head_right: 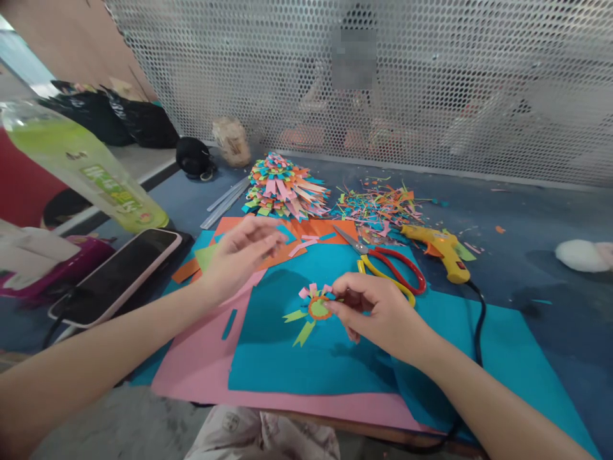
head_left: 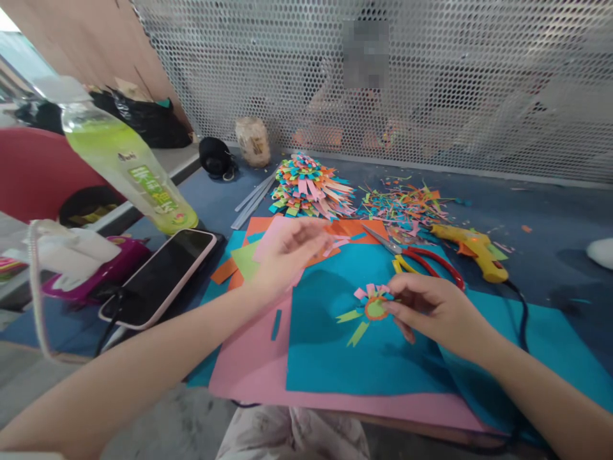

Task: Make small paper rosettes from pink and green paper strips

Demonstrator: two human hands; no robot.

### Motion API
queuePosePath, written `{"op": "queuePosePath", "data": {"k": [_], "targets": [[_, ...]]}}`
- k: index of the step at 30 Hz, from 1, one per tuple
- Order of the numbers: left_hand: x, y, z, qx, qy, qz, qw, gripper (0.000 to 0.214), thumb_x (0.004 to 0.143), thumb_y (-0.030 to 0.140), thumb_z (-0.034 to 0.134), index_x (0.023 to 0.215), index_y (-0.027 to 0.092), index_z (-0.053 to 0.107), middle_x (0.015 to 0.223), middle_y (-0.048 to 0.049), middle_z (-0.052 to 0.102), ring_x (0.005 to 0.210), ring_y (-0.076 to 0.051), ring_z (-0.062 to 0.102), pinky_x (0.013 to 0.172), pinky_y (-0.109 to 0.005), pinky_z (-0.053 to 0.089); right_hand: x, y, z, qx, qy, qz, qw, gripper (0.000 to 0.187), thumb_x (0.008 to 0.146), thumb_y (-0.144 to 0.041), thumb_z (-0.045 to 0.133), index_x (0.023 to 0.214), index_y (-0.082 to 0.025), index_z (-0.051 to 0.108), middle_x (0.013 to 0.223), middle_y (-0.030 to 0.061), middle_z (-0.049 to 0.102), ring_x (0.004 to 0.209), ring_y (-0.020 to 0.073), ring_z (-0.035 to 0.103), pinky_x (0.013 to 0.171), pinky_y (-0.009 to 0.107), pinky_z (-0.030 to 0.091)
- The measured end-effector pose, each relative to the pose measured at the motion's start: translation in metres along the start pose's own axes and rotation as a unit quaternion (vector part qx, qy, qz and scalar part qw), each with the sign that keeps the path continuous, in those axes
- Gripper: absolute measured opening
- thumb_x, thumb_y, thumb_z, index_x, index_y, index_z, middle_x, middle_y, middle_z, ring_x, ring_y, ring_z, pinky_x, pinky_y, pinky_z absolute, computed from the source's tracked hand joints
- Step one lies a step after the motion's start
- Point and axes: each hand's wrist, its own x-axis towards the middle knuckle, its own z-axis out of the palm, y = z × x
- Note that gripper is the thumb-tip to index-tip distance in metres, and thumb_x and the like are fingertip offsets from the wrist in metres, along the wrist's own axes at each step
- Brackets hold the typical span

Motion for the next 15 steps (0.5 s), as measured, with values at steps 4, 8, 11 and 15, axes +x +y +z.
{"op": "queuePosePath", "data": {"k": [4,8,11,15], "targets": [[-0.017,-0.003,0.012,-0.007,-0.191,-0.074,0.979,0.026,0.074,0.016,0.066,0.1,0.017,0.061,0.084,-0.0047,0.068,0.079,-0.012,0.064,0.073,-0.023,0.05,0.0,0.001,-0.001,0.009,0.02,-0.003,1.0,0.017,0.081,-0.034,0.057,0.075,-0.019,0.05,0.051,-0.0053,0.051,0.039,0.0076,0.05,0.041,0.02,0.041],[-0.024,-0.006,0.014,0.008,-0.238,-0.087,0.967,0.032,0.074,0.015,0.065,0.105,0.018,0.06,0.086,-0.0042,0.067,0.082,-0.012,0.064,0.074,-0.023,0.05,0.0,0.005,-0.002,0.014,0.032,-0.004,0.999,0.017,0.081,-0.036,0.057,0.078,-0.02,0.052,0.058,-0.0024,0.056,0.04,0.0078,0.051,0.041,0.021,0.042],[-0.022,-0.008,0.011,0.025,-0.239,-0.084,0.967,0.034,0.074,0.017,0.065,0.108,0.018,0.058,0.086,-0.0045,0.067,0.082,-0.013,0.064,0.074,-0.023,0.049,0.001,0.007,-0.002,0.022,0.034,-0.005,0.999,0.017,0.081,-0.035,0.058,0.079,-0.02,0.052,0.06,-0.0018,0.057,0.04,0.0082,0.051,0.041,0.022,0.043],[-0.02,-0.011,0.008,0.038,-0.237,-0.086,0.967,0.034,0.075,0.019,0.065,0.108,0.018,0.057,0.085,-0.004,0.067,0.081,-0.012,0.064,0.073,-0.023,0.049,0.001,0.009,-0.002,0.023,0.035,-0.004,0.999,0.017,0.081,-0.036,0.058,0.079,-0.02,0.052,0.061,-0.0018,0.057,0.04,0.0085,0.051,0.04,0.023,0.043]]}}
